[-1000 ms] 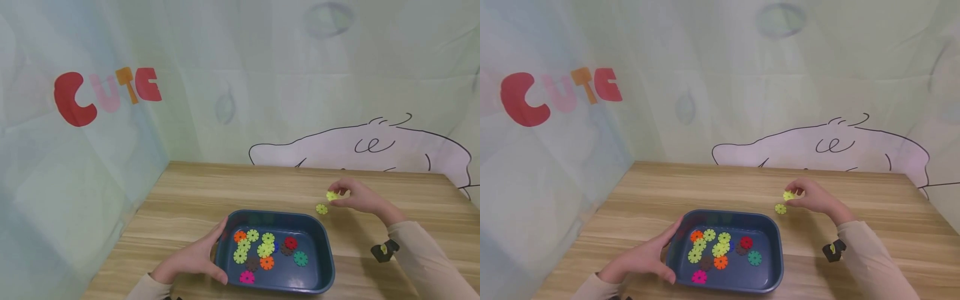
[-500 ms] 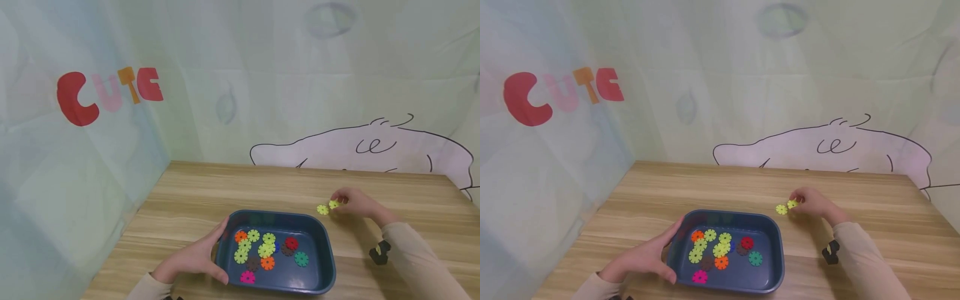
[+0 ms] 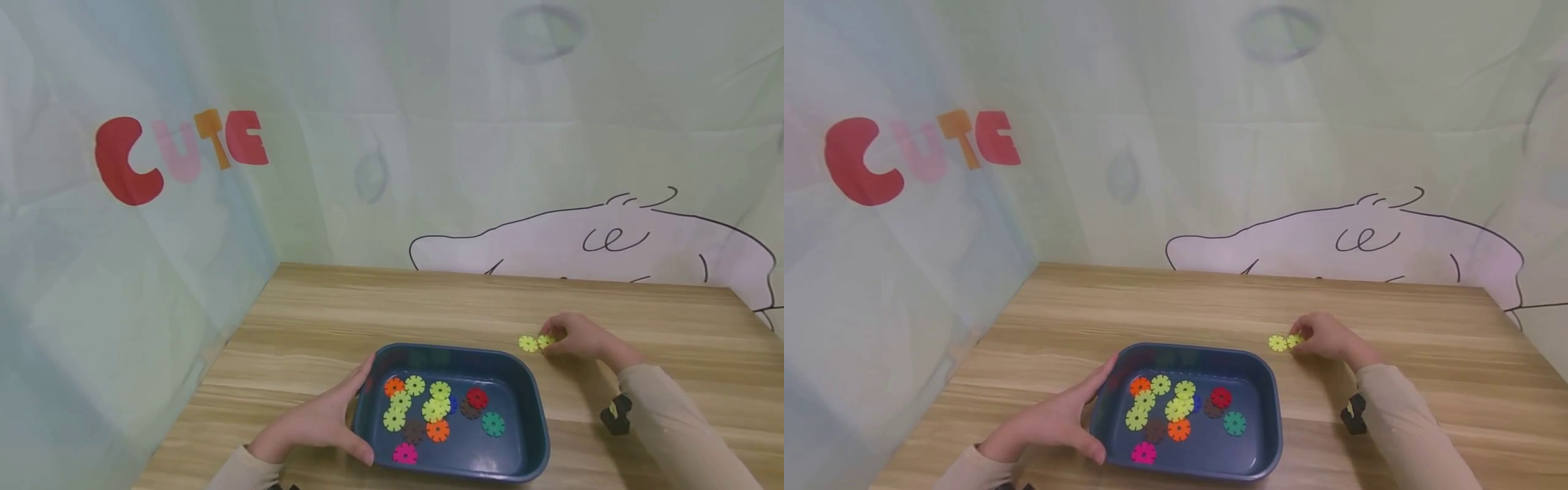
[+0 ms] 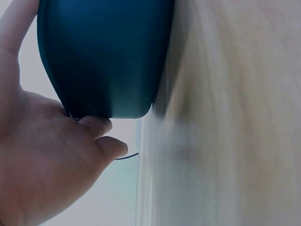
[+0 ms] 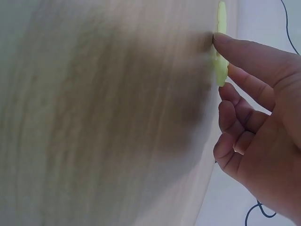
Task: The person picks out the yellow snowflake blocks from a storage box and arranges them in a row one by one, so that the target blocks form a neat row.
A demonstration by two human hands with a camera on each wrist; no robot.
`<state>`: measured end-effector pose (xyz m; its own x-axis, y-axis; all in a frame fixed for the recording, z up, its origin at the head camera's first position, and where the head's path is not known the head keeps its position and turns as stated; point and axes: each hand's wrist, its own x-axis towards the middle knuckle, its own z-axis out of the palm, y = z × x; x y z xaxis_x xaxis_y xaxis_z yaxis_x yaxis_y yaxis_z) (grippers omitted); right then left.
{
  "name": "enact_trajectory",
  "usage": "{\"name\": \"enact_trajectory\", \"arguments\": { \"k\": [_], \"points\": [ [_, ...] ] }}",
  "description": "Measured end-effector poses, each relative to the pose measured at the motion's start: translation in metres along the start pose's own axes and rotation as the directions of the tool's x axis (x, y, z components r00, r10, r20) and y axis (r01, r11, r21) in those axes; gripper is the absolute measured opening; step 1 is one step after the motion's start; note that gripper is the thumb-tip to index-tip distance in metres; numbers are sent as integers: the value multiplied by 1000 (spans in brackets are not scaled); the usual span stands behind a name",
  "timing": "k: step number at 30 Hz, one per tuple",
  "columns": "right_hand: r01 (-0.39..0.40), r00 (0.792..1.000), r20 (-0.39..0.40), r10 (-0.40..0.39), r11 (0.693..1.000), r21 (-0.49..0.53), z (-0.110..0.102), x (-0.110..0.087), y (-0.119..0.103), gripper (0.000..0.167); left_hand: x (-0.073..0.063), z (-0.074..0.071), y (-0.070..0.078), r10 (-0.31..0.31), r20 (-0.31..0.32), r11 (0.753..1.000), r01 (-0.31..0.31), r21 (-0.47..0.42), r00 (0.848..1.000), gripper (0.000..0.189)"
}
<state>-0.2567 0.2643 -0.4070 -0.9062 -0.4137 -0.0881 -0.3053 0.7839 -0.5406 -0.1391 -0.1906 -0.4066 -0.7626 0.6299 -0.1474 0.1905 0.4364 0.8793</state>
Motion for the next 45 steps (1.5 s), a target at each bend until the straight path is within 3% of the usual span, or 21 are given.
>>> {"name": "enact_trajectory", "arguments": {
  "k": [14, 26, 36, 45],
  "points": [
    [-18, 1000, -2, 18, 1000, 23, 2, -3, 4, 28, 0, 0, 0, -11, 0, 1000, 11, -2, 1000, 134],
    [1, 1000, -25, -2, 1000, -17, -3, -4, 0, 35, 0, 1, 0, -4, -3, 1000, 4, -1, 1000, 134],
    [103, 980, -163, -115, 992, -78, -40, -7, -47, 39, 0, 0, 1, -7, 6, 1000, 7, -14, 1000, 134],
    [267, 933, -207, -294, 952, -147, -56, -6, -105, 36, 0, 0, 1, 1, 12, 1000, 0, -27, 1000, 134]
  ]
}}
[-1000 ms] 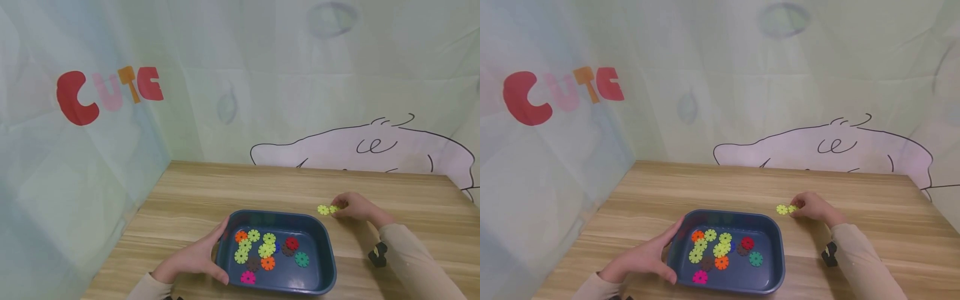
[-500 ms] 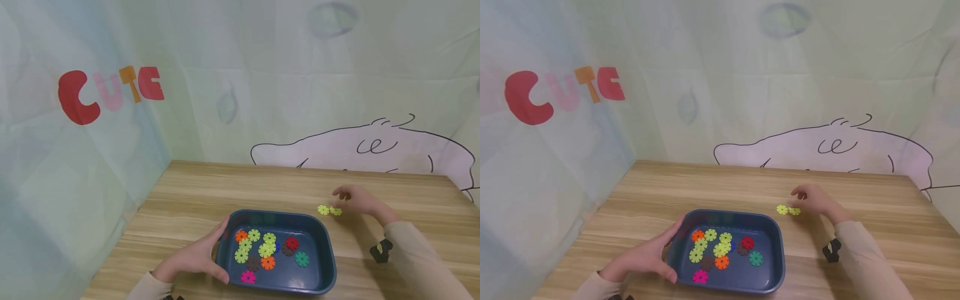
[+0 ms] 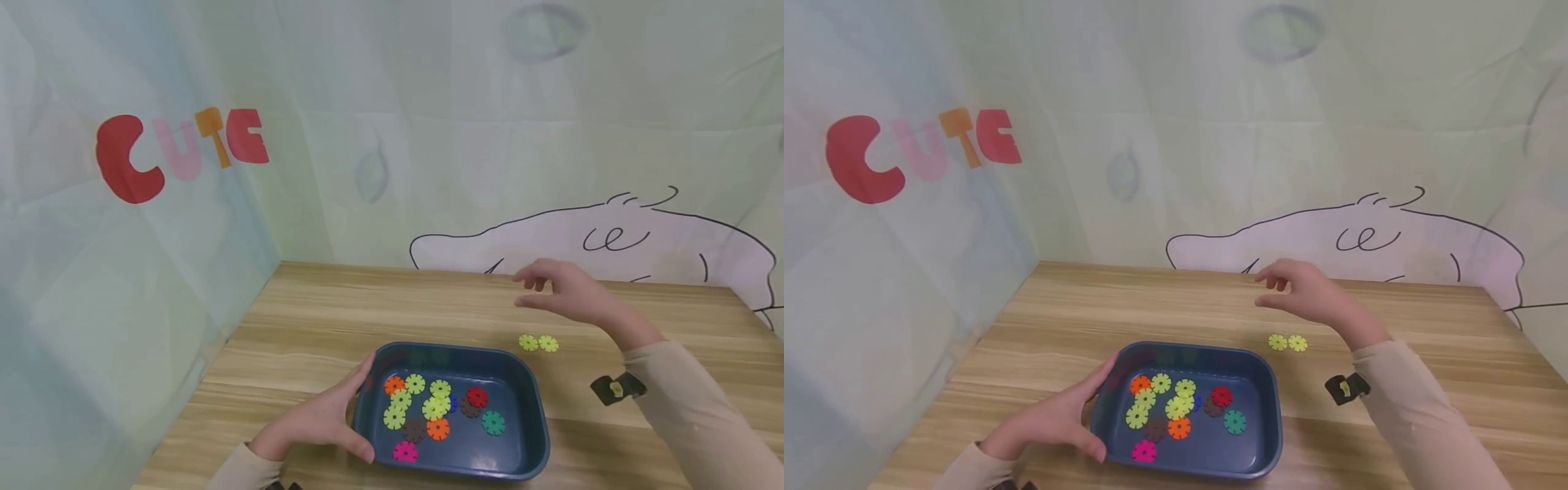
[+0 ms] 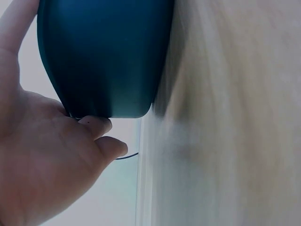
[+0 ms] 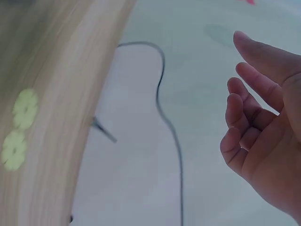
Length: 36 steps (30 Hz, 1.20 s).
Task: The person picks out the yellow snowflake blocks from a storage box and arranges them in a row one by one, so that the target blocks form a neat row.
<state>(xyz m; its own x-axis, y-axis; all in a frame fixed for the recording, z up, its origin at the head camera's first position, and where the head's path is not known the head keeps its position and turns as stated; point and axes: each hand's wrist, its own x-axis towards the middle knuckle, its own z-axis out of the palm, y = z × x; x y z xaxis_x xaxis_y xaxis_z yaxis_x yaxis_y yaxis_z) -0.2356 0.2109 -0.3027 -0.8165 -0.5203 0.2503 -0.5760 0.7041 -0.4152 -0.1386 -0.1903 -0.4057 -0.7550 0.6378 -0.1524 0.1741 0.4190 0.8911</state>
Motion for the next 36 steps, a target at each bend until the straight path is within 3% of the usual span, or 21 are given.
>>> {"name": "enact_trajectory", "arguments": {
  "k": [8, 15, 23, 36],
  "points": [
    [109, 994, 0, -109, 993, 34, 6, 14, -42, 36, 0, 0, 0, -5, 2, 1000, 5, -9, 1000, 133],
    [104, 994, 24, -108, 987, 125, 21, 23, -63, 37, 1, 0, 0, -7, 0, 1000, 7, 3, 1000, 133],
    [178, 981, 44, -187, 973, 149, 50, 24, -77, 37, 0, 0, 1, -6, -4, 1000, 6, 13, 1000, 134],
    [200, 944, 198, -265, 934, 296, 99, 21, -83, 32, 0, 0, 1, 29, 8, 999, -29, -14, 1000, 133]
  ]
}}
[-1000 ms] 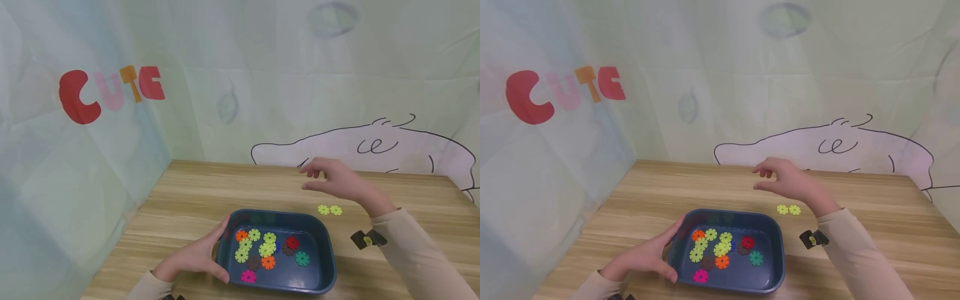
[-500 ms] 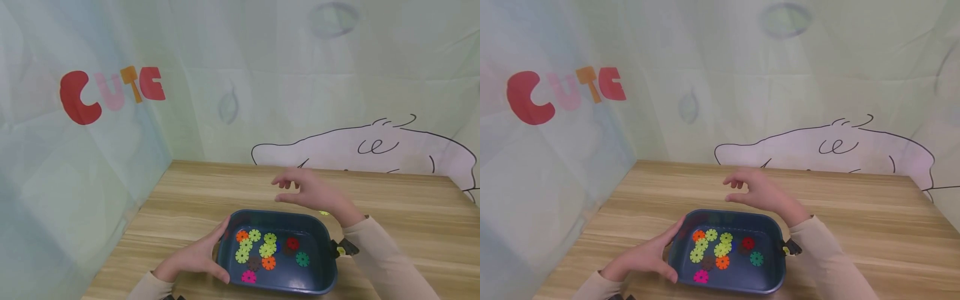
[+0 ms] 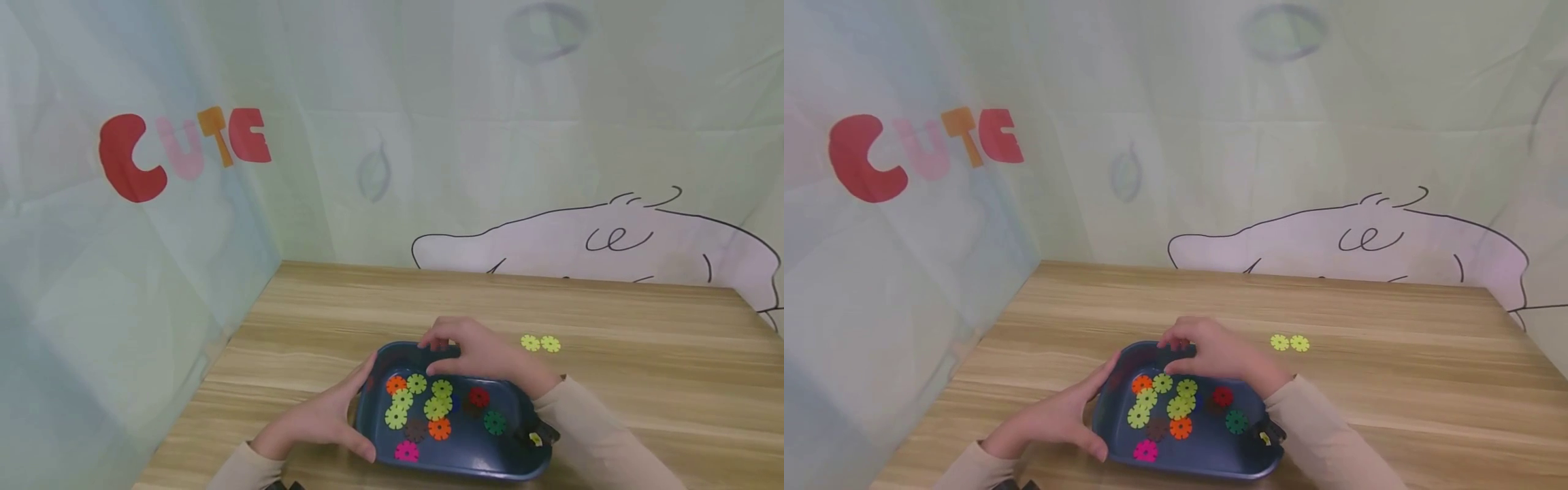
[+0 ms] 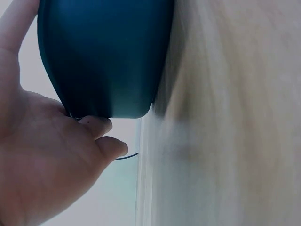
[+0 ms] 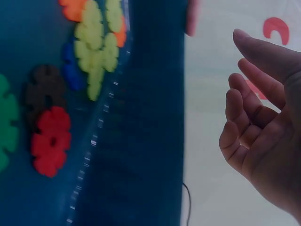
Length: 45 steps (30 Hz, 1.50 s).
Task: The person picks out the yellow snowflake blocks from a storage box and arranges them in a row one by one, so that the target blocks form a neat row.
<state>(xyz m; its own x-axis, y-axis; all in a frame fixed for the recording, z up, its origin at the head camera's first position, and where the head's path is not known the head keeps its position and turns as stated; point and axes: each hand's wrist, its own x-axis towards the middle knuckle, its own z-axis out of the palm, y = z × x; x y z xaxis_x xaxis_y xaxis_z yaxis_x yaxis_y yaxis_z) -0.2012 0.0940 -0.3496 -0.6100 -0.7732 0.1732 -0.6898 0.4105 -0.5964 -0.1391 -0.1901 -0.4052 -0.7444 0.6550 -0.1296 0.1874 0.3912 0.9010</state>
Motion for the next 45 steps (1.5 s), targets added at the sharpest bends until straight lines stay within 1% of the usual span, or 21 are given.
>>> {"name": "enact_trajectory", "arguments": {
  "k": [7, 13, 16, 19, 22, 27, 29, 36, 40, 45],
  "points": [
    [38, 996, 86, -36, 999, -17, 17, 0, 5, 32, 1, 1, 0, -14, 0, 1000, 14, 12, 1000, 134],
    [11, 983, 181, -17, 999, 30, 23, 1, 8, 33, 0, 0, 0, -23, 7, 1000, 23, 2, 1000, 133],
    [10, 977, 214, -17, 999, 31, 25, 1, 8, 34, 0, 0, 0, -24, 7, 1000, 24, 1, 1000, 133],
    [-11, 969, 248, 4, 1000, 27, 27, 1, 9, 34, 0, 0, 1, -24, 4, 1000, 24, 5, 1000, 133],
    [-54, 959, 281, 39, 997, 48, 28, 1, 10, 33, 0, 0, 1, -25, 3, 1000, 25, 8, 1000, 133],
    [-93, 940, 336, 63, 993, 73, 30, 3, 13, 32, 0, 0, 0, -26, 8, 1000, 26, -6, 1000, 133],
    [-91, 932, 357, 63, 994, 64, 31, 4, 14, 32, 0, 0, 0, -26, 9, 1000, 26, -12, 1000, 133],
    [-109, 903, 416, 104, 994, -12, 35, 7, 13, 34, 0, 0, -2, -24, 9, 1000, 24, -3, 1000, 133],
    [-116, 891, 434, 130, 992, -57, 36, 8, 12, 36, 0, 0, -2, -28, 9, 1000, 28, -1, 1000, 132],
    [-107, 880, 454, 138, 990, -93, 37, 10, 11, 37, 0, 0, -1, -32, 12, 999, 32, -1, 999, 133]
  ]
}}
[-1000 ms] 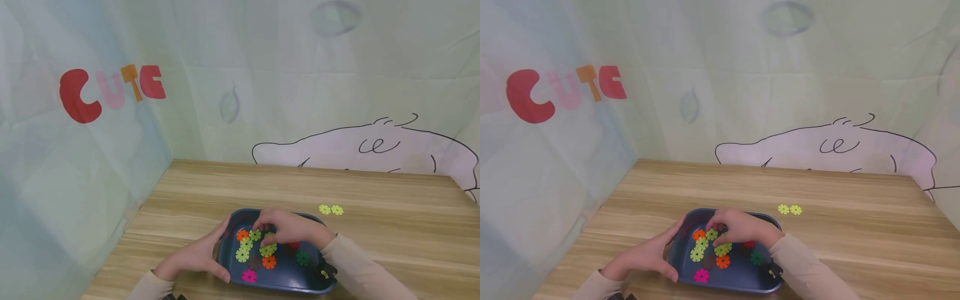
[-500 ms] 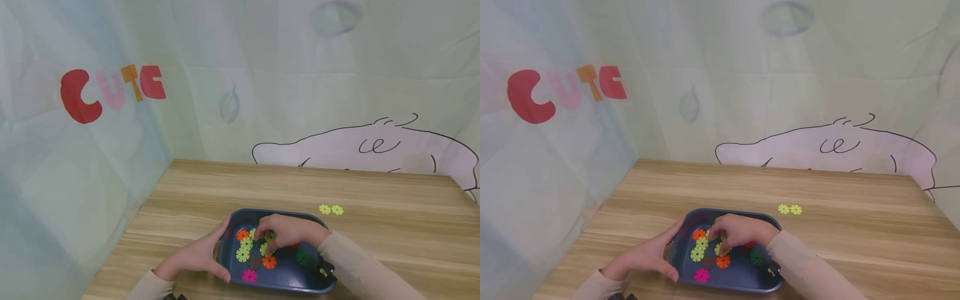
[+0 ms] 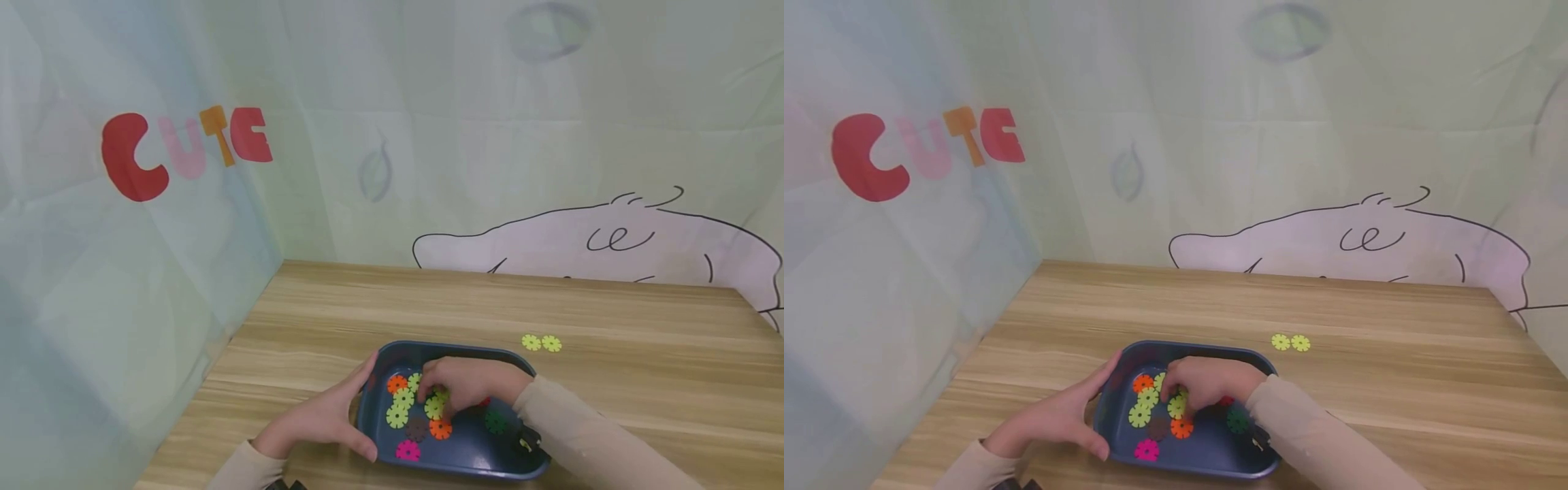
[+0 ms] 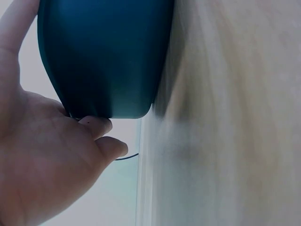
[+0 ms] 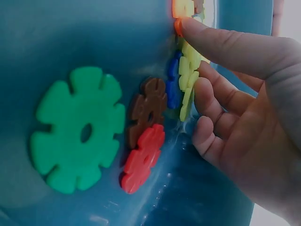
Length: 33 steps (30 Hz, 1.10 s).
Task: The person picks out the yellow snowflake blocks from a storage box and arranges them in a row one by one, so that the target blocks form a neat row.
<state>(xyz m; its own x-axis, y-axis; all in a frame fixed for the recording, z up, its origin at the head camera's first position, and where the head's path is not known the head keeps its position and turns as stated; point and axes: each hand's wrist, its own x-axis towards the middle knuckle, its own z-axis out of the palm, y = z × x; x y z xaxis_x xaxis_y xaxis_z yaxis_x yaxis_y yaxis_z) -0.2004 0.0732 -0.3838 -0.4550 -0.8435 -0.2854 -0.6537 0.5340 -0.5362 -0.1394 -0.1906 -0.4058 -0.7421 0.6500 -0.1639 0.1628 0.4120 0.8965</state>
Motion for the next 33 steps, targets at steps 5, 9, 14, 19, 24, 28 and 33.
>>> {"name": "enact_trajectory", "arguments": {
  "k": [5, 9, 14, 19, 24, 28, 33],
  "points": [
    [7, 1000, 12, -6, 1000, -26, 1, 1, 1, 34, 0, 0, 0, 8, 3, 1000, -8, 7, 1000, 133],
    [18, 1000, 15, -17, 999, -42, 0, 1, 1, 32, 0, 0, 0, 16, 5, 1000, -16, 2, 1000, 133],
    [25, 1000, 5, -25, 999, -43, 0, 0, 1, 33, 0, -1, 0, 23, 8, 1000, -23, -5, 1000, 133],
    [39, 999, -35, -40, 999, -7, -1, -2, 2, 37, 0, 0, 0, 12, 6, 1000, -12, 1, 1000, 133],
    [87, 992, -91, -83, 995, 40, -11, -11, 1, 37, 0, 0, 0, 10, 0, 1000, -10, 8, 1000, 134],
    [130, 982, -136, -128, 992, 5, -25, -20, -3, 37, 0, 1, 0, 15, -13, 1000, -15, 16, 1000, 134],
    [159, 962, -220, -163, 987, -35, -42, -33, -6, 36, 0, 0, 0, 18, -16, 1000, -17, 15, 1000, 135]
  ]
}}
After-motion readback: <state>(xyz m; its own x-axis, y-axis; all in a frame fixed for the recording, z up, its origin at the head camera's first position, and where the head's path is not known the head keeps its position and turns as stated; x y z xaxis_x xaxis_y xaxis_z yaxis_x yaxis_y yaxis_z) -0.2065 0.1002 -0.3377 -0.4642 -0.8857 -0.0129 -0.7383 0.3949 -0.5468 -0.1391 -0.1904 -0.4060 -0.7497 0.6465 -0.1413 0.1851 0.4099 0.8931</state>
